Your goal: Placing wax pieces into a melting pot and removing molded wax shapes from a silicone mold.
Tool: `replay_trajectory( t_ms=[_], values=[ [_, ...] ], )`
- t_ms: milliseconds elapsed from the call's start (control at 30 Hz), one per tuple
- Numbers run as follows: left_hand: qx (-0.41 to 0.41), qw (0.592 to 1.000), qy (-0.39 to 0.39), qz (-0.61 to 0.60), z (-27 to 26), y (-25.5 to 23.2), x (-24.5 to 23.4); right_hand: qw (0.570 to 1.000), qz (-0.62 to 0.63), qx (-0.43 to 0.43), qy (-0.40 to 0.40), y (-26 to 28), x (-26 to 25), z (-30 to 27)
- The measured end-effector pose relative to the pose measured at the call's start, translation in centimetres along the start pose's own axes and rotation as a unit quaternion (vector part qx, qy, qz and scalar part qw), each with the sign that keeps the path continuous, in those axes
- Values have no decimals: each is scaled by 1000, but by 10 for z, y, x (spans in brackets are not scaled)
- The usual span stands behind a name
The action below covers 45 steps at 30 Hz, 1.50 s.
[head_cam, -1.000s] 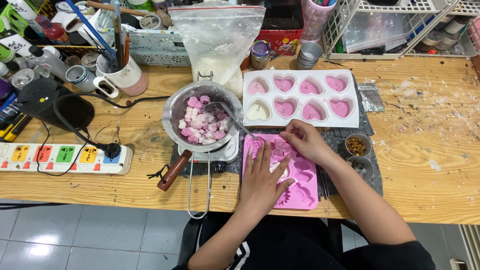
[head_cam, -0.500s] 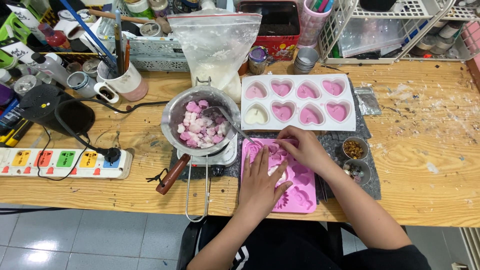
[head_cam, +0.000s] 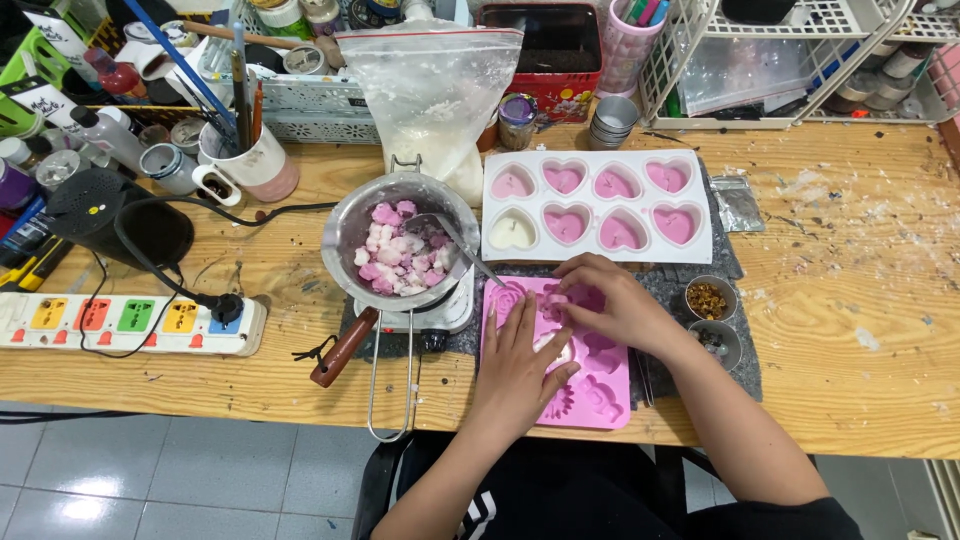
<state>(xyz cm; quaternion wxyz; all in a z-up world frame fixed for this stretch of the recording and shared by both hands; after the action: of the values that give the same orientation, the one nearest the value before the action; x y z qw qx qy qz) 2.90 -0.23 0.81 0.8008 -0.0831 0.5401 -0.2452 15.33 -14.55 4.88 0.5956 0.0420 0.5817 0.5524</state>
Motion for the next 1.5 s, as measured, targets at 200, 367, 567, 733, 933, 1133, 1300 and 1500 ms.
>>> replay_trajectory(
  t_ms=[200,367,567,733,933,1133,1300,1500],
  values=[
    [-29,997,-1,-67,0,2,-8,992,108,43,-49,-11,-15,-6],
    [-91,985,-38,-140,12,-2,-17,951,238,191,-50,-39,-12,-19],
    [-220,930,-63,-287,30,0,-21,988,140,21,-68,3,-29,-12],
    [-272,877,-82,-388,38,3,-19,987,64,-124,-76,14,-27,-12],
    [-265,901,-97,-329,40,4,-24,994,64,-75,-52,20,-22,-8],
    [-165,955,-132,-209,37,5,-19,996,-72,-40,-36,16,-15,-10],
    [-87,984,-106,-114,35,-8,-27,963,-259,-25,-74,38,-25,-11],
    [-37,992,-93,-73,28,-15,-10,951,-298,-24,-79,17,-22,-17]
  ],
)
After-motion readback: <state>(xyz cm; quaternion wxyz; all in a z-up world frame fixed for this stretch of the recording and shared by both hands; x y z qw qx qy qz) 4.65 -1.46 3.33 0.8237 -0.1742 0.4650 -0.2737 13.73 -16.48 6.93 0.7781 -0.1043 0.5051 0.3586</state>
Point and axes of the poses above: each hand's wrist, its own z-axis towards the middle knuckle, its own x-axis out of the palm, y = z × x, the point moved 3 cm from there along z, towards the middle knuckle, and after that the axes turned 11 degrees about -y, right-handed, at the moved point
